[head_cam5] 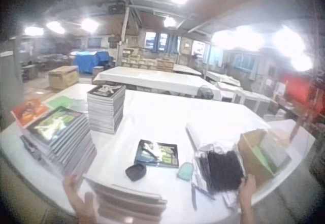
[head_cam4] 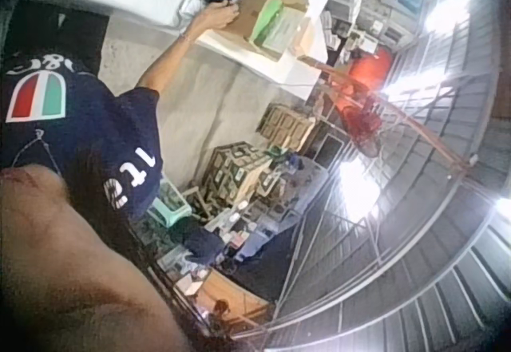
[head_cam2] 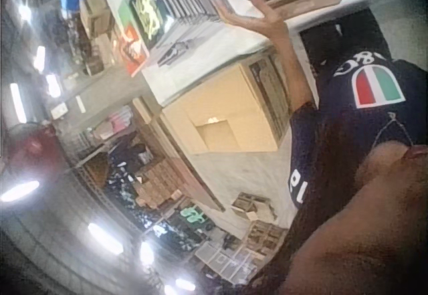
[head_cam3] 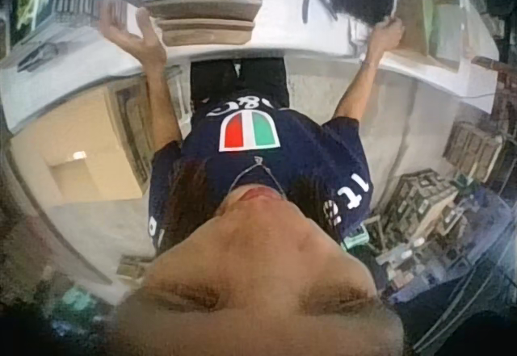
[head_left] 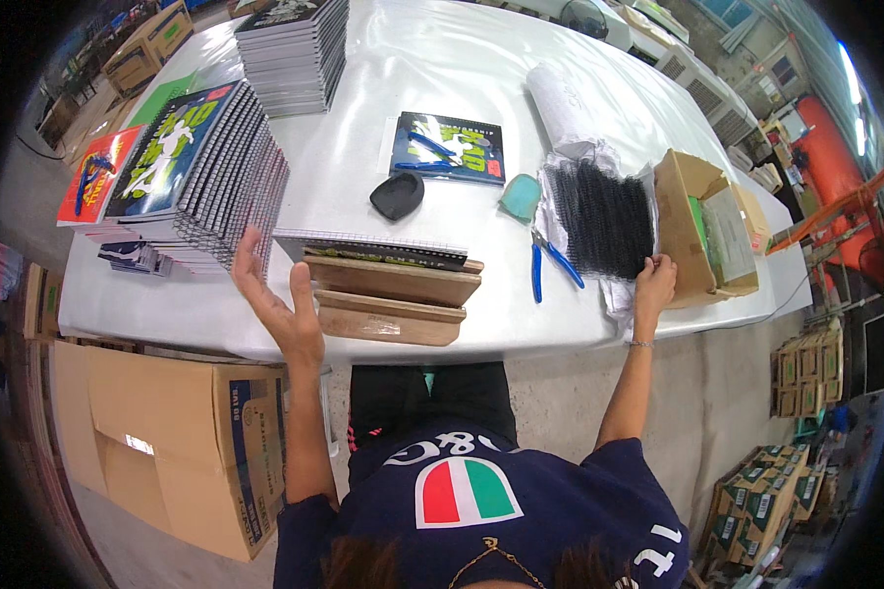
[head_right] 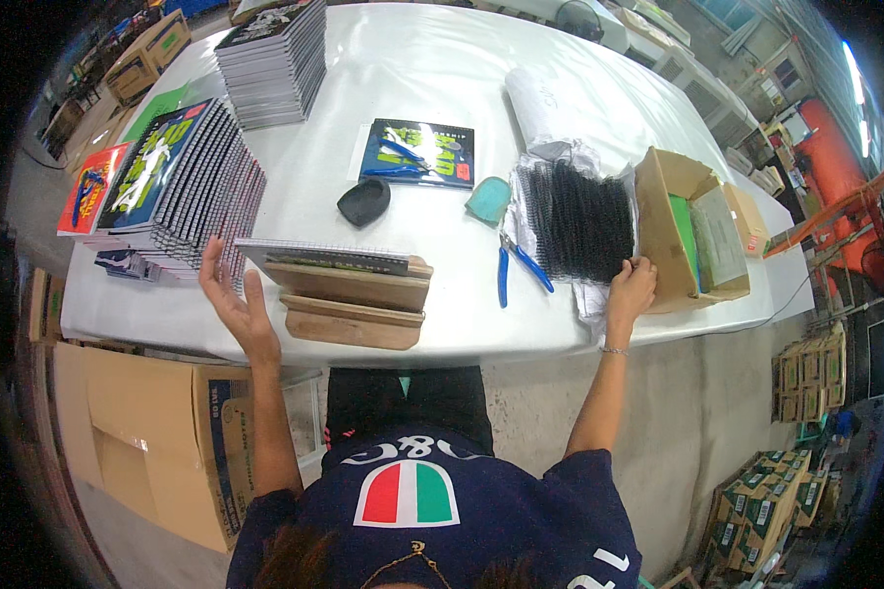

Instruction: The person picks up a stack of notebook pages, places them on a wooden block to align them, and threads a long plastic spiral through the punched holes. They then use pliers to snip and crimp the ends of the spiral before moving the finished notebook to a stack.

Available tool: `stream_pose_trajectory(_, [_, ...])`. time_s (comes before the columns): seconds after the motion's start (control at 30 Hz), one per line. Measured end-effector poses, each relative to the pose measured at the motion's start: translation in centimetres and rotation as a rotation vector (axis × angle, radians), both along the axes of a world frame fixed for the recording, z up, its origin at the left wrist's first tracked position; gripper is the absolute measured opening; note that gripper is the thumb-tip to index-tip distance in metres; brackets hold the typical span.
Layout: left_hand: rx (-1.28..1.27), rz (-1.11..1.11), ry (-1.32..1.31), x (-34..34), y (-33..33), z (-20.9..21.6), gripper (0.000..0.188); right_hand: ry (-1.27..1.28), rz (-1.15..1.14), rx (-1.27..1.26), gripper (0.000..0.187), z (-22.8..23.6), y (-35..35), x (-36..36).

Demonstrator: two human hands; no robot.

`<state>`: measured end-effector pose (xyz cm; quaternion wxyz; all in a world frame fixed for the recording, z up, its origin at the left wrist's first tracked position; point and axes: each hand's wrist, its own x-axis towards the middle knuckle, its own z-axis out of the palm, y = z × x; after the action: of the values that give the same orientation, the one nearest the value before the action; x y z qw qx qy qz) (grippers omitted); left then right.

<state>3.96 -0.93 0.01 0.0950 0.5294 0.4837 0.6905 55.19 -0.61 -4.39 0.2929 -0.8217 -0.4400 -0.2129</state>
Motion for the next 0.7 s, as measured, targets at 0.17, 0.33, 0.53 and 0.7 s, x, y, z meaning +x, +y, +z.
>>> stream_pose_trajectory(0.17, [0.093, 0.085, 0.292, 2.1, -1.6, 1.5, 0.05, 0.185, 0.204, 0.33, 0.018, 1.6, -0.3, -1.2])
stream_pose_trajectory(0.33, [0.127, 0.091, 0.493, 6.1, -2.3, 2.4, 0.056, 0.792, 0.555, 0.502, 0.024, 6.3, -0.3, -6.1])
stream_pose_trajectory(0.53, [-0.12, -0.043, 0.682, 10.5, -1.2, 3.9, 0.061, 0.757, 0.738, 0.693, 0.025, 11.1, 0.3, -12.0])
stream_pose_trajectory(0.7, [-0.192, -0.021, 0.724, 10.8, 0.0, 2.9, 0.04, 0.825, 1.043, 0.558, 0.025, 13.2, 0.1, -17.1])
